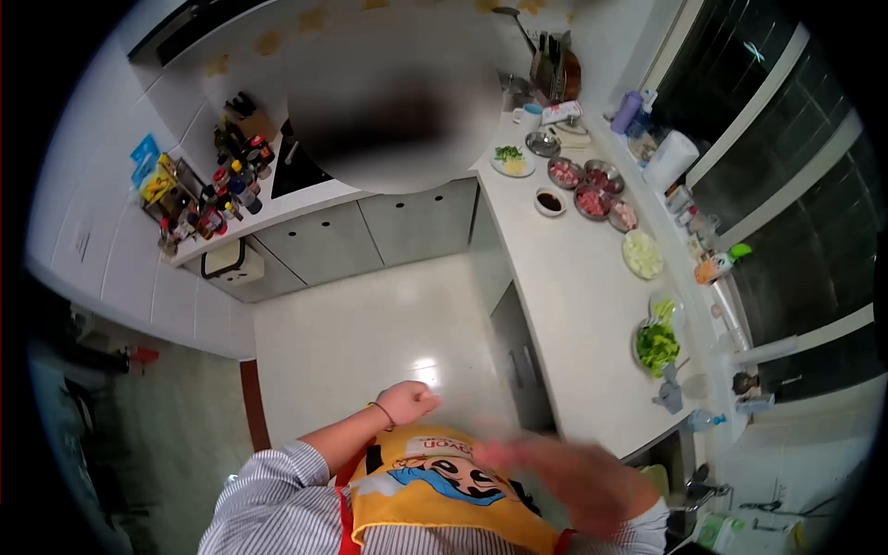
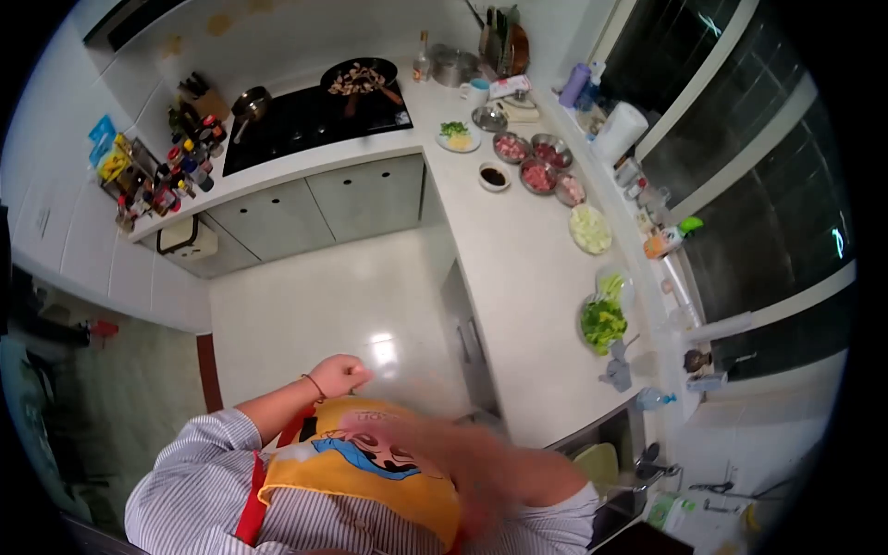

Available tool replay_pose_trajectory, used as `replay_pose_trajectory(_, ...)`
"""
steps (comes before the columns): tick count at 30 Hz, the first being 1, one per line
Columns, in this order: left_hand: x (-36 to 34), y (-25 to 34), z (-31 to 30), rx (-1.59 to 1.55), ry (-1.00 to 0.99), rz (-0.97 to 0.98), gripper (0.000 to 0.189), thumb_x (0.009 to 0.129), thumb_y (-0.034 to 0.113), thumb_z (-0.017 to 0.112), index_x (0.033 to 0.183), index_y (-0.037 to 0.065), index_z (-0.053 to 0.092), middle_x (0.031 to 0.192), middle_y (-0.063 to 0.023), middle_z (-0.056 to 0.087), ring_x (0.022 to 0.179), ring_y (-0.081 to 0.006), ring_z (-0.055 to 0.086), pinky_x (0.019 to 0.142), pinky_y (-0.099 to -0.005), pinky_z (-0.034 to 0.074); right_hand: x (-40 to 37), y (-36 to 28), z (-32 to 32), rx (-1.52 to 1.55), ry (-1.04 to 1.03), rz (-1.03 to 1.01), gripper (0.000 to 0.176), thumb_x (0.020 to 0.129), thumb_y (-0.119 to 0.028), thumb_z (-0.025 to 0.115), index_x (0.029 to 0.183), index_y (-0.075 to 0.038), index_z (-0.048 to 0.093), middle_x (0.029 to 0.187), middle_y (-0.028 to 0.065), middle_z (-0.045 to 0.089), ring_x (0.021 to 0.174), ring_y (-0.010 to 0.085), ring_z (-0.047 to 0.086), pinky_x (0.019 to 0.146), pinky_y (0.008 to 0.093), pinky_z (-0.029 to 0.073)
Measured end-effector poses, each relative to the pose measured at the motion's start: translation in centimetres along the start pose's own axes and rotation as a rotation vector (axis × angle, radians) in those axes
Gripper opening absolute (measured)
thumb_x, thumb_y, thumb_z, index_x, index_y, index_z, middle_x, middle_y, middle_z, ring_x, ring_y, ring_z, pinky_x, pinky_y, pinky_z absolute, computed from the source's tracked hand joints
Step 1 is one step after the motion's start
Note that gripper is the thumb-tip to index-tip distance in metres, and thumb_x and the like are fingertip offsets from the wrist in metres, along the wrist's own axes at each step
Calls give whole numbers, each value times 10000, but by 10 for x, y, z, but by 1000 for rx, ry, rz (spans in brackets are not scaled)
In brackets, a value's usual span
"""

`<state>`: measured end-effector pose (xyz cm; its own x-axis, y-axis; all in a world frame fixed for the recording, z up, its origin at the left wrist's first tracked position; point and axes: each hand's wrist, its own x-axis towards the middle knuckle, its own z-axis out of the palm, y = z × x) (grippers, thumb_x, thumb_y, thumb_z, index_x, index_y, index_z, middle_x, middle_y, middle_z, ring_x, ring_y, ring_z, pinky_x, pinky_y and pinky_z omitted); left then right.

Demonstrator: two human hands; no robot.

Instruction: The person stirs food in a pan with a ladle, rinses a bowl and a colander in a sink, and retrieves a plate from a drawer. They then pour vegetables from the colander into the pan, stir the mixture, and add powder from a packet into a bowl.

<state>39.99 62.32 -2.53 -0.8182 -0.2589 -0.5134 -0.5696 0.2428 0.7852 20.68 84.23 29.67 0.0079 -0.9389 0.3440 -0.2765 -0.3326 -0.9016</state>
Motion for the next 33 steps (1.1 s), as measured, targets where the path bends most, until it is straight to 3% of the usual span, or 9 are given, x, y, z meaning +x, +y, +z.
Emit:
replay_pose_trajectory(6, -26, -224, -61, -184, 31, -412, 224, 970, 227, 623, 976, 14, 693, 852, -103, 715, 799, -189, 676, 757, -331, 543, 133, -87, 59, 744, 602, 188, 323, 989, -219, 692, 1292, -112, 660, 1307, 189, 690, 1163, 465, 667, 1028, 466, 543)
replay_pose_trajectory(9, -22, -271, -79, -183, -64, -548, 316, 935, 208, 635, 1166, -3, 683, 1008, -146, 737, 924, -225, 696, 852, -331, 542, 143, -28, 24, 546, 301, 123, 115, 969, -125, 700, 1060, -55, 707, 1150, 163, 729, 1089, 311, 704, 989, 378, 548)
replay_pose_trajectory(14, 1, -330, -105, 11, 25, -560, 396, 931, 278, 679, 1215, 2, 686, 1150, -188, 730, 1083, -272, 692, 977, -367, 524, 134, 136, -26, 659, -230, -205, 623, 888, -193, 610, 1497, -87, 532, 1595, 129, 446, 1406, 303, 488, 1205, 413, 337)
replay_pose_trajectory(17, 2, -315, -122, 47, 109, -575, 387, 934, 302, 681, 1189, 11, 698, 1154, -192, 729, 1082, -284, 696, 973, -378, 530, 41, 389, 3, 546, -345, 342, 611, 985, -336, 637, 1526, -105, 472, 1182, 107, 710, 1014, 185, 687, 919, 381, 542)
replay_pose_trajectory(18, -2, -315, -125, 56, 107, -609, 387, 934, 302, 681, 1189, 11, 698, 1154, -192, 729, 1082, -284, 696, 973, -378, 530, -2, 460, 8, 1156, 178, 856, 475, 1009, -233, 609, 1472, -154, 535, 1006, 51, 684, 845, 147, 660, 737, 334, 553)
replay_pose_trajectory(20, -9, -310, -133, 148, 164, -641, 374, 932, 297, 682, 1168, 8, 705, 1135, -183, 736, 1062, -294, 702, 958, -393, 540, -119, 652, 86, -68, 716, 583, 272, 992, -181, 614, 1256, -126, 645, 936, 24, 626, 710, 129, 553, 597, 309, 459)
replay_pose_trajectory(24, -78, -407, -170, 668, -367, -390, 344, 953, 305, 498, 905, 56, 731, 981, -242, 706, 972, -431, 661, 862, -485, 534, -206, 754, 112, 1221, 1851, 1066, 223, 937, -138, 672, 1153, -182, 640, 1026, 11, 657, 688, 209, 555, 604, 348, 475)
replay_pose_trajectory(31, -82, -456, -207, 375, -317, -699, 376, 944, 297, 561, 1065, 5, 765, 853, -149, 747, 791, -230, 703, 764, -405, 540, -307, 924, 121, 1189, 2158, 570, 251, 925, -95, 590, 1174, -87, 617, 1048, 114, 684, 1033, 322, 689, 818, 470, 560)
replay_pose_trajectory(33, -90, -478, -219, 359, -313, -767, 334, 925, 286, 552, 1009, 32, 751, 886, -170, 739, 869, -320, 691, 797, -463, 535, -304, 946, 115, 1215, 2158, 407, 212, 935, -106, 604, 1143, -105, 647, 797, 45, 649, 723, 201, 629, 648, 358, 502)
